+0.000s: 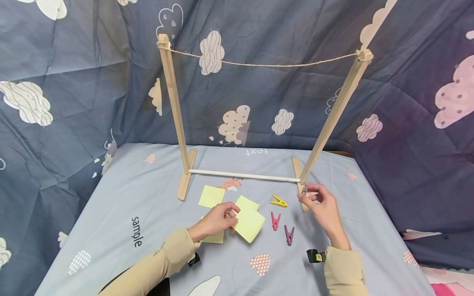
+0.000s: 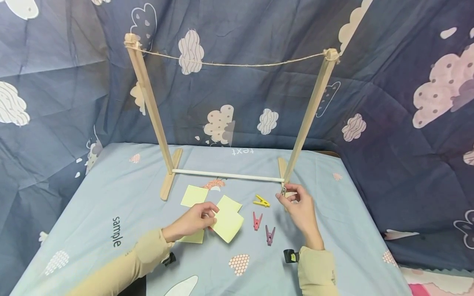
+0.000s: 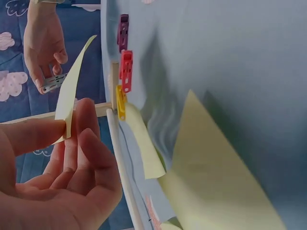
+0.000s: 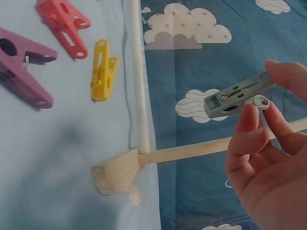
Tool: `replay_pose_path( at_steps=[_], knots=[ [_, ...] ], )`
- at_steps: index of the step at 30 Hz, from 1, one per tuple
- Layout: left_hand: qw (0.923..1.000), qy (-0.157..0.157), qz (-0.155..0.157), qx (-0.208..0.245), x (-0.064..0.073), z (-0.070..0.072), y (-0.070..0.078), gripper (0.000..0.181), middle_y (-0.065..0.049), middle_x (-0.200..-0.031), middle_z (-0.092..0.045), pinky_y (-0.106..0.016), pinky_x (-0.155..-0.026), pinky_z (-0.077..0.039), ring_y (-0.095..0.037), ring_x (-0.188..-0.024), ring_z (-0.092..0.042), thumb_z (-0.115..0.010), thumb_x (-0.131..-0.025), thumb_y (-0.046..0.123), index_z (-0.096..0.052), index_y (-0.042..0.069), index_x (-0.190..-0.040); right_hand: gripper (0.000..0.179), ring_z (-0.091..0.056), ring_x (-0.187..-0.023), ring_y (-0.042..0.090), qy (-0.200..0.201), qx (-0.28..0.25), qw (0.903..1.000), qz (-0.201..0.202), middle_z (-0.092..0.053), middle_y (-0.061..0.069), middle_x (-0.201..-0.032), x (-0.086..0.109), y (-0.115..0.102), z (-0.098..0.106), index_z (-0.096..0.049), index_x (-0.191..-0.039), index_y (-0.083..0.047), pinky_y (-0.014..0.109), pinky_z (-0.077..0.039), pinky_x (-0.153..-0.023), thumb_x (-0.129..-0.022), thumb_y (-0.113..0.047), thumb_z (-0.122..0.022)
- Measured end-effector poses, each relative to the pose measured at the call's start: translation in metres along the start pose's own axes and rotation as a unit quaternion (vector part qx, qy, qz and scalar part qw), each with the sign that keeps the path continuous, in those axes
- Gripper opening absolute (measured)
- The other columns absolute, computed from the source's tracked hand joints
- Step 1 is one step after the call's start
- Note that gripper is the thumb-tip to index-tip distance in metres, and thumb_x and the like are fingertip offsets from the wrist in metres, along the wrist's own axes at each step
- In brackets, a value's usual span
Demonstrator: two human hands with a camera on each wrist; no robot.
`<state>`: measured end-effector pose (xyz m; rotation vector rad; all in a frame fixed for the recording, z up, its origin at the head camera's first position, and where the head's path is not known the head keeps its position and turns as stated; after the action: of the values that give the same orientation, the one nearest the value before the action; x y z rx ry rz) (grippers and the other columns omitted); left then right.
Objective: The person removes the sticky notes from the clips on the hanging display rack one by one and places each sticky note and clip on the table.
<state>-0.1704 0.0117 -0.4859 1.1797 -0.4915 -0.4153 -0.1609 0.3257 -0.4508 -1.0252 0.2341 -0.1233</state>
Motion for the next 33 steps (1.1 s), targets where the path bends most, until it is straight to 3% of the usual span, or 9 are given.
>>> replay_pose_path(
  at_steps=[11, 20, 33],
  knots=[
    [0.9988, -0.022, -0.005, -0.045, 0.001, -0.013, -0.007, 0.025, -0.006, -0.076, -0.064, -0.021, -0.056, -0.040, -0.034, -0.068, -0.069, -0.058, -0.088, 0.000, -0.058, 0.002, -0.112, 0.037, -0.055, -0.074, 0.008, -0.044, 0.019, 0.9988, -0.011, -0.061, 0.019, -0.110, 0.008, -0.008, -0.004, -0.059, -0.117, 0.003, 0.021, -0.046, -0.060, -0.085, -0.011, -0.072],
    [0.9983, -0.036, 0.001, -0.045, 0.002, -0.019, -0.010, 0.023, -0.004, -0.072, -0.064, -0.020, -0.048, -0.037, -0.033, -0.062, -0.067, -0.058, -0.087, -0.001, -0.059, 0.003, -0.110, 0.040, -0.055, -0.077, 0.005, -0.059, 0.042, 0.9971, -0.023, -0.062, 0.014, -0.113, 0.006, 0.019, -0.009, -0.060, -0.118, -0.006, 0.021, -0.046, -0.062, -0.085, -0.023, -0.074],
    [0.9965, -0.060, -0.004, -0.058, 0.003, -0.026, -0.013, 0.025, -0.006, -0.069, -0.063, -0.021, -0.059, -0.043, -0.030, -0.061, -0.067, -0.058, -0.085, -0.003, -0.060, 0.002, -0.109, 0.041, -0.054, -0.075, 0.006, -0.078, 0.050, 0.9950, -0.035, -0.062, 0.016, -0.115, 0.008, 0.030, -0.014, -0.060, -0.121, -0.005, 0.023, -0.046, -0.060, -0.086, -0.023, -0.072]
  ],
)
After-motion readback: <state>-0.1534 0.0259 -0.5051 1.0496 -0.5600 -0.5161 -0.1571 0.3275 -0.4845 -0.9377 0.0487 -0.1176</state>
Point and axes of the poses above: each hand's wrist, its own x-axis away from the middle knuckle, its own z-axis out of the back of the hand, y = z × x, the point moved 2 cm from there along -x, towards the middle knuckle
